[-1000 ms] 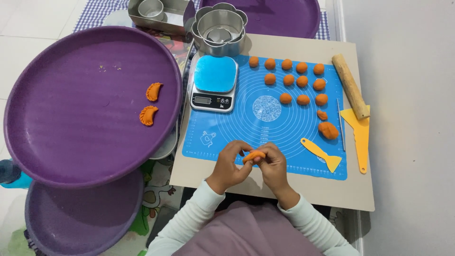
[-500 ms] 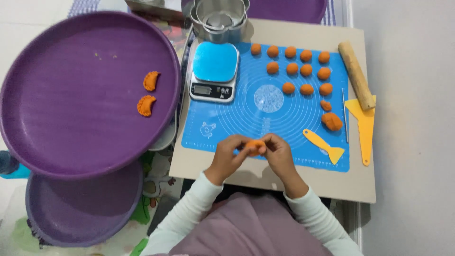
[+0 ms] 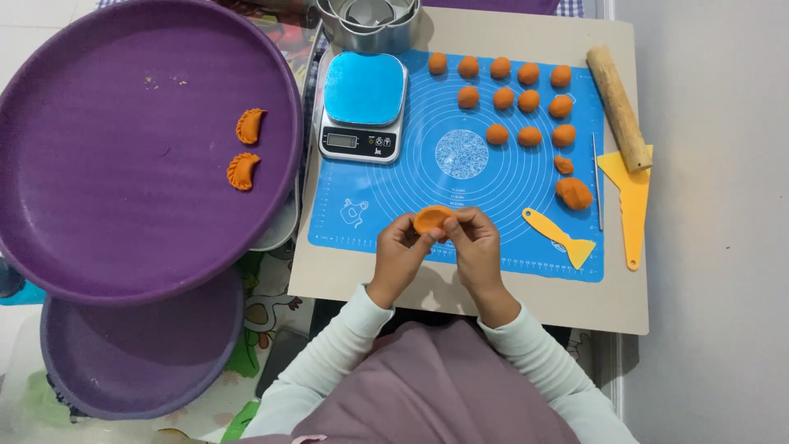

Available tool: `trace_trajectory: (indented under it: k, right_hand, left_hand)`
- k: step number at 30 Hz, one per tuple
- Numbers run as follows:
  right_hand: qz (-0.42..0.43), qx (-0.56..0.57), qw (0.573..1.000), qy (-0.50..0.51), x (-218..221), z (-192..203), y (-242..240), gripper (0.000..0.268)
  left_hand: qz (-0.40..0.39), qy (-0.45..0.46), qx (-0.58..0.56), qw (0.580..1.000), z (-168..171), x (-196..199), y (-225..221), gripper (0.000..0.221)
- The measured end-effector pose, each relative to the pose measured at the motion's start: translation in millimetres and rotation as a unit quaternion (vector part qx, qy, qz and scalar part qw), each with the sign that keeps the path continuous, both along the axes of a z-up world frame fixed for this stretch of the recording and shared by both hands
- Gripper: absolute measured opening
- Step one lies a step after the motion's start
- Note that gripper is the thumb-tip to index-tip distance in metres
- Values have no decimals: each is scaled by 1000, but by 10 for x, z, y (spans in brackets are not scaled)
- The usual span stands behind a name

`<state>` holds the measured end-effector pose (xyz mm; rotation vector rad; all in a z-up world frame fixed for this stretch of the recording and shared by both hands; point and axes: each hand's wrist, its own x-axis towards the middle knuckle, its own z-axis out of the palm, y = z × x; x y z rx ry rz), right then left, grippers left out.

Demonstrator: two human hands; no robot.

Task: Forming and patterning individual pastries from pre-portioned dough balls using a rolling pin and shaping tools.

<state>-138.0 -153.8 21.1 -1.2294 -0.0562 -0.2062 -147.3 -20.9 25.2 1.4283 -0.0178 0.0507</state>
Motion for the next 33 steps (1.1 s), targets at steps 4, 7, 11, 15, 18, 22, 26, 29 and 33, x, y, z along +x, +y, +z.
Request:
trace_trajectory:
  k: [4,7,11,15,18,22,26,29,33]
  right_hand:
    - [23,-51,998,2,32,-37,-123,22]
    - [33,-125,991,-34,62,113,-196,31]
    - [17,-119,993,-4,76,61,-203,21]
    - [7,-26,998,58,23,-184,-39,24]
    - [23,-34,996,76,-60,-54,-25,22]
    - [27,-187,982,12,39,38,-145,30]
    - [23,-136,990,28,88,-32,-175,21]
    - [17,-78,996,47,66,-12,-123,23]
    - [42,-134,989,39,70,-33,-162,23]
  left_hand:
    - [16,-18,29,999,-1,6,26,21]
    - [12,-43,70,997,89,-14,16,22]
    - [13,-3,37,999,294,-32,-2,26]
    - [37,22,-19,999,57,39,-17,38]
    - [49,29,18,998,7,63,51,20]
    - [41,-2,84,996,216,12,50,13]
    - [16,15,47,999,261,10,31,41]
    - [16,50,12,999,45,58,4,44]
    - [35,54,27,998,3,81,20,16]
